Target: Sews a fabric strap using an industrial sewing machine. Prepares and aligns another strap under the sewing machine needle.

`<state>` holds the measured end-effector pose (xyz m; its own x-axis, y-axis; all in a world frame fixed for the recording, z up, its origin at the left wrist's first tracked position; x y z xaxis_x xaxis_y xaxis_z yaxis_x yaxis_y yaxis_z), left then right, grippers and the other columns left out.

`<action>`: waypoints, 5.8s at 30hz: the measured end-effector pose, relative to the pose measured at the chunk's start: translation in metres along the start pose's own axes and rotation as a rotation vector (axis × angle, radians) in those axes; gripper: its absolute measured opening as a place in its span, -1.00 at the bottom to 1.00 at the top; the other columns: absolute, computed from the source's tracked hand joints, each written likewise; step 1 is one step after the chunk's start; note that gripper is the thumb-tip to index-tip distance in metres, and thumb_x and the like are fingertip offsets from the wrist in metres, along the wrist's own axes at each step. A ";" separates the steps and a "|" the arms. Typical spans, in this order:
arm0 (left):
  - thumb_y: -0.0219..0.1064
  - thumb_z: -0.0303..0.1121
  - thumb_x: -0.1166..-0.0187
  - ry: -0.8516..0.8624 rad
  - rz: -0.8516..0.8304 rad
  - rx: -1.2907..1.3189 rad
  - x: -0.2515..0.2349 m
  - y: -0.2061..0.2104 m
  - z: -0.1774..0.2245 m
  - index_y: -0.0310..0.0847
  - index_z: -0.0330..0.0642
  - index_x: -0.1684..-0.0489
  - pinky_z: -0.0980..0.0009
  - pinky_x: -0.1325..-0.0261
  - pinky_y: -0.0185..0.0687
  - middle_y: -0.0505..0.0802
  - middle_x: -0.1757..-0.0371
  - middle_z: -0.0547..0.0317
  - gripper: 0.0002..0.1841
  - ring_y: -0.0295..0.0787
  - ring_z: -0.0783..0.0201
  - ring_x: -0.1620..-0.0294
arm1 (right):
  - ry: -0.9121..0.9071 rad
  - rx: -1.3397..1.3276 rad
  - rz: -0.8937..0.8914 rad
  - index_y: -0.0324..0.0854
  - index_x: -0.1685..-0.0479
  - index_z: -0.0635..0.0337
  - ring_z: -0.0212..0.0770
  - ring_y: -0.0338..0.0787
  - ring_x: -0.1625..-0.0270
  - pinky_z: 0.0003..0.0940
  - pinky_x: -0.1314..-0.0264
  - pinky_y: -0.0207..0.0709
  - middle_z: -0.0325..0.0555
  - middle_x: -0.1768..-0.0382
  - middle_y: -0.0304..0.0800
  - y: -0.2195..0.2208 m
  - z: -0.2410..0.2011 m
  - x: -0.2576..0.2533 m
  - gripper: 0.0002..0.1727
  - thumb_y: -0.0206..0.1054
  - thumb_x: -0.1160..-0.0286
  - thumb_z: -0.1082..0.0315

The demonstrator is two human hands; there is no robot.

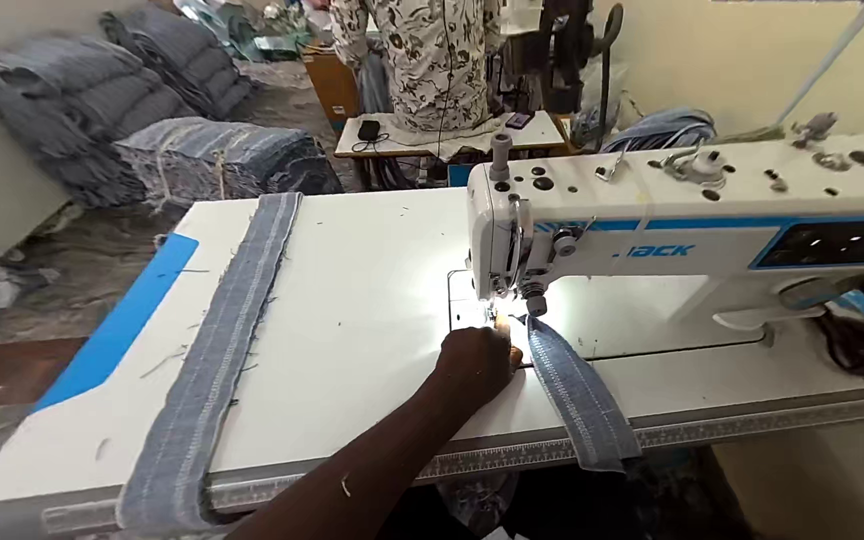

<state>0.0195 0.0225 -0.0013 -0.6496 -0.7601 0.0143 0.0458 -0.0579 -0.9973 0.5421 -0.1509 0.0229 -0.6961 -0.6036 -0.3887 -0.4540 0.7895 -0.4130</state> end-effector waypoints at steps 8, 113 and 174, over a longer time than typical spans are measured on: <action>0.12 0.04 -0.77 0.117 0.188 0.502 0.105 0.020 0.006 0.82 0.10 -0.07 0.10 0.15 0.79 0.84 0.23 0.26 -0.62 0.81 0.25 0.23 | -0.244 0.420 -0.296 0.80 -0.09 0.21 0.35 0.60 -0.39 0.43 -0.34 0.46 0.27 -0.30 0.67 0.151 -0.132 0.217 -0.38 0.46 -0.41 -0.20; 0.08 -0.30 -0.85 -0.186 -0.150 1.425 0.155 0.066 0.039 -0.17 0.03 -0.95 0.38 -0.36 0.72 0.77 -0.37 0.12 -0.31 0.80 0.41 -0.21 | -0.259 0.404 -0.664 0.62 -0.51 0.14 -0.21 0.69 0.18 -0.28 0.29 0.63 -0.06 -0.14 0.58 0.291 -0.233 0.260 -0.33 0.49 -0.22 0.38; 0.05 -0.34 -0.85 -0.156 -0.112 1.450 0.158 0.068 0.042 -0.15 -0.01 -0.94 0.45 -0.27 0.74 0.77 -0.36 0.14 -0.33 0.81 0.47 -0.10 | -0.293 0.412 -0.632 0.62 -0.50 0.16 -0.22 0.69 0.21 -0.28 0.32 0.61 -0.05 -0.11 0.58 0.287 -0.233 0.267 -0.34 0.48 -0.23 0.39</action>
<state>-0.0486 -0.1285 -0.0634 -0.6187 -0.7631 0.1867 0.7704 -0.6359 -0.0463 0.0964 -0.0597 -0.0079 -0.1761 -0.9719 -0.1564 -0.4314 0.2190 -0.8752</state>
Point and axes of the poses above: each hand's wrist, its own x-axis away from the middle knuckle, its own y-axis out of the palm, z = x × y, the point moved 3 cm from there along -x, towards the middle knuckle
